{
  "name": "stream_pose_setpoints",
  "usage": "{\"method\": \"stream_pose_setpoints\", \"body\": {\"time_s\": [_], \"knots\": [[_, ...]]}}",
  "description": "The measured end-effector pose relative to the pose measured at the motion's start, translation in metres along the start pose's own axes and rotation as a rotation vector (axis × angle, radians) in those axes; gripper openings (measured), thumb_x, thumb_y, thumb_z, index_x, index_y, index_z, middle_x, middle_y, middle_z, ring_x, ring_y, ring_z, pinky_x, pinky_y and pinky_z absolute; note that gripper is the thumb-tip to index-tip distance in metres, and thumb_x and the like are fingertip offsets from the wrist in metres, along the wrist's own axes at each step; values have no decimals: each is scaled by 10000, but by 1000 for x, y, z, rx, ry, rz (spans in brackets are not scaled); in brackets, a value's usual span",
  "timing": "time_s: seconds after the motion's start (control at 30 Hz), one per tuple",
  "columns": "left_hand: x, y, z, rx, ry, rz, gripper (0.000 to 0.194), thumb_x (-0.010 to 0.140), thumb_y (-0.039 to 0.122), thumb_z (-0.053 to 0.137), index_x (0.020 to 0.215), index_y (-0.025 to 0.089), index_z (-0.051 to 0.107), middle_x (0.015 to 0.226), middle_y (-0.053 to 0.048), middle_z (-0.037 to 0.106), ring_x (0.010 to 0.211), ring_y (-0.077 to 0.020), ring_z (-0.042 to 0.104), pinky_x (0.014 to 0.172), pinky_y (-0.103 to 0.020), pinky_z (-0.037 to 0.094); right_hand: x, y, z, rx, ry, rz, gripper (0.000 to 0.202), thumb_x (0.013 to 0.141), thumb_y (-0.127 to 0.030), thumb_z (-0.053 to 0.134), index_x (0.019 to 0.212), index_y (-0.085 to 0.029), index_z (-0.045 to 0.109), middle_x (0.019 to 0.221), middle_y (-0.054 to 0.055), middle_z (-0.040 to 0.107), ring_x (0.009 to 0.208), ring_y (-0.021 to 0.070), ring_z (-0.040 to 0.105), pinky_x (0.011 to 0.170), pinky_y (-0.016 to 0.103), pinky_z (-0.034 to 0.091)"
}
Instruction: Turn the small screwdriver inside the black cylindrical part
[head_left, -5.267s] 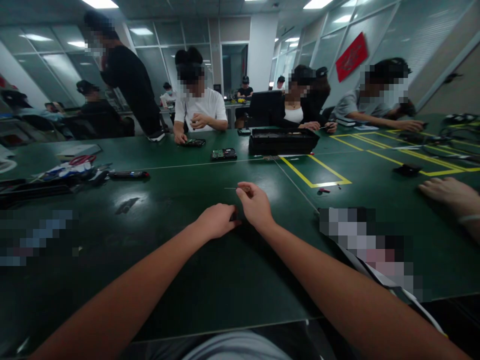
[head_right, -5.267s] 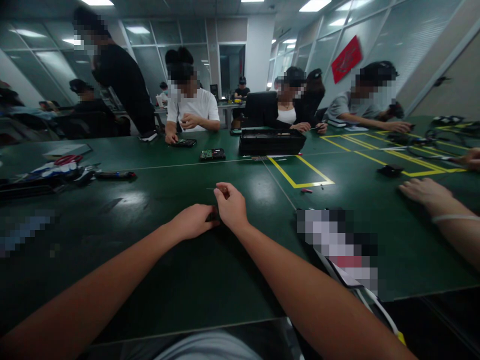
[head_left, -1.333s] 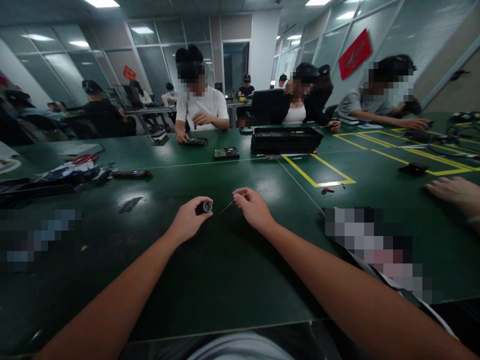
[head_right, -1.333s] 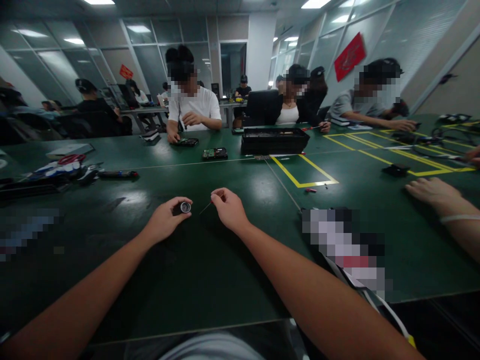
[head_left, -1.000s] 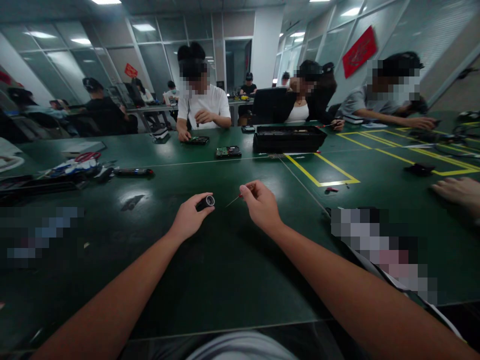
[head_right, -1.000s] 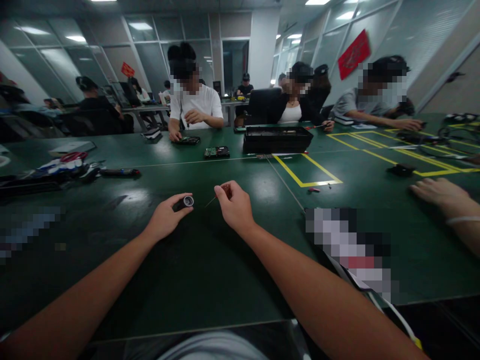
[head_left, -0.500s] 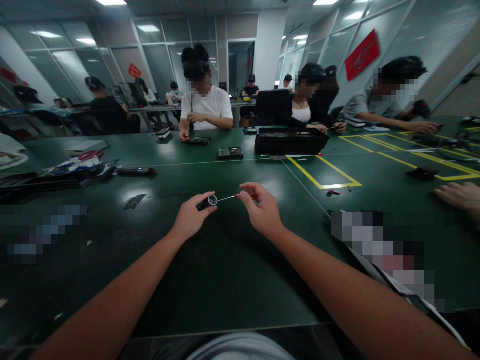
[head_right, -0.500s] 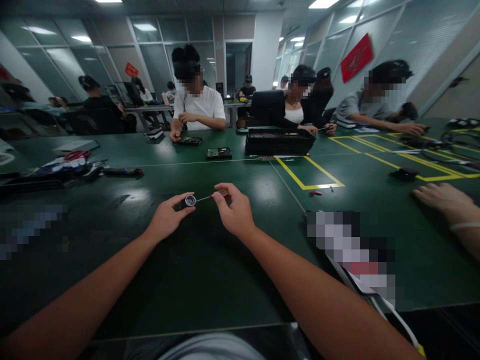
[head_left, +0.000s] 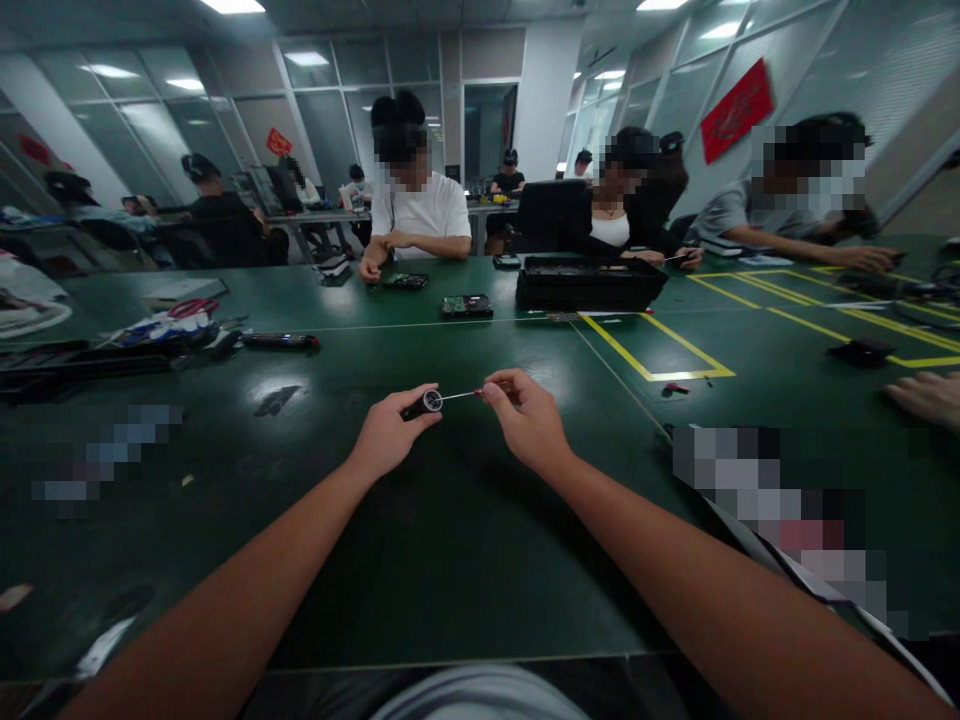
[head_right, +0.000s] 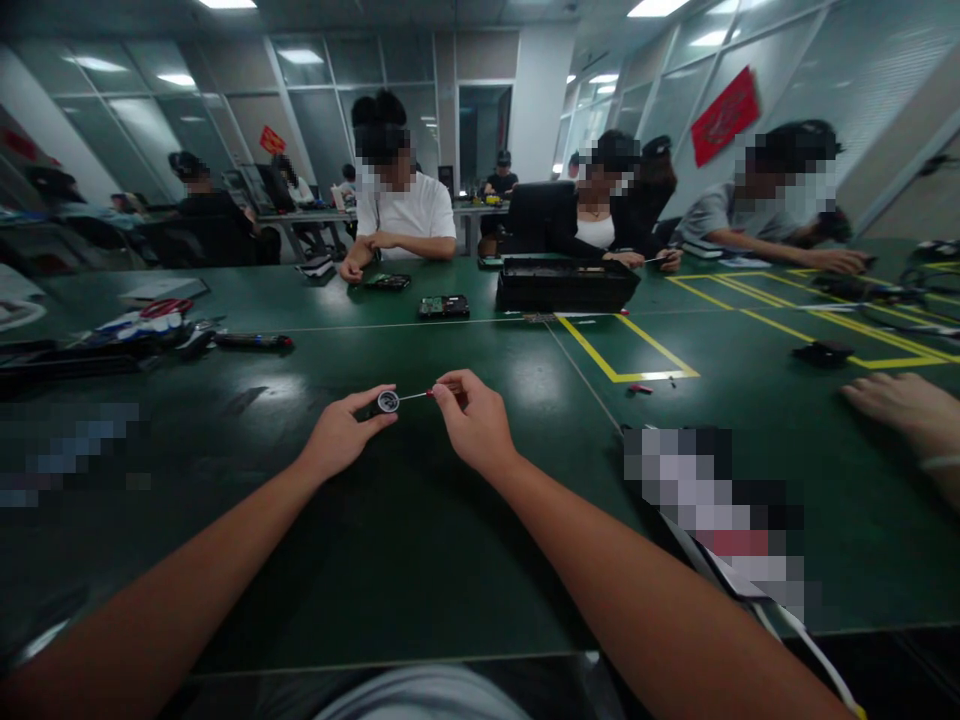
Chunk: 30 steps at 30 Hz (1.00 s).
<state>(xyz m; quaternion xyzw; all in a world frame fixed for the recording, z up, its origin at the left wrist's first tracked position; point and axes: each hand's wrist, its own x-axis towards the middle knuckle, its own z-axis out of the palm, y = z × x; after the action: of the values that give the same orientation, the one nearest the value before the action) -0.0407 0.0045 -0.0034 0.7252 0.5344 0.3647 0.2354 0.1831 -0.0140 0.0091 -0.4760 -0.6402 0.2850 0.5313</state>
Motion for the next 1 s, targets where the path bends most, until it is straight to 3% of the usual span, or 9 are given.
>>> {"method": "stream_pose_setpoints", "body": {"time_s": [0.5, 1.0], "knots": [[1, -4, -1, 21, 47, 16, 453, 846, 283, 751, 1295, 297, 687, 1287, -54, 694, 1232, -270, 610, 1144, -481, 415, 0, -4, -3, -113, -26, 0, 252, 923, -468, 630, 868, -234, 707, 744, 26, 694, 665, 188, 617, 627, 328, 434], [1, -4, -2, 63, 58, 101, 463, 833, 215, 770, 1282, 302, 693, 1263, -46, 708, 1206, -256, 625, 1117, -465, 452, 6, -6, -8, -294, -23, 127, 501, 946, -624, 547, 733, -209, 729, 502, -20, 588, 469, 133, 522, 546, 298, 344]]}}
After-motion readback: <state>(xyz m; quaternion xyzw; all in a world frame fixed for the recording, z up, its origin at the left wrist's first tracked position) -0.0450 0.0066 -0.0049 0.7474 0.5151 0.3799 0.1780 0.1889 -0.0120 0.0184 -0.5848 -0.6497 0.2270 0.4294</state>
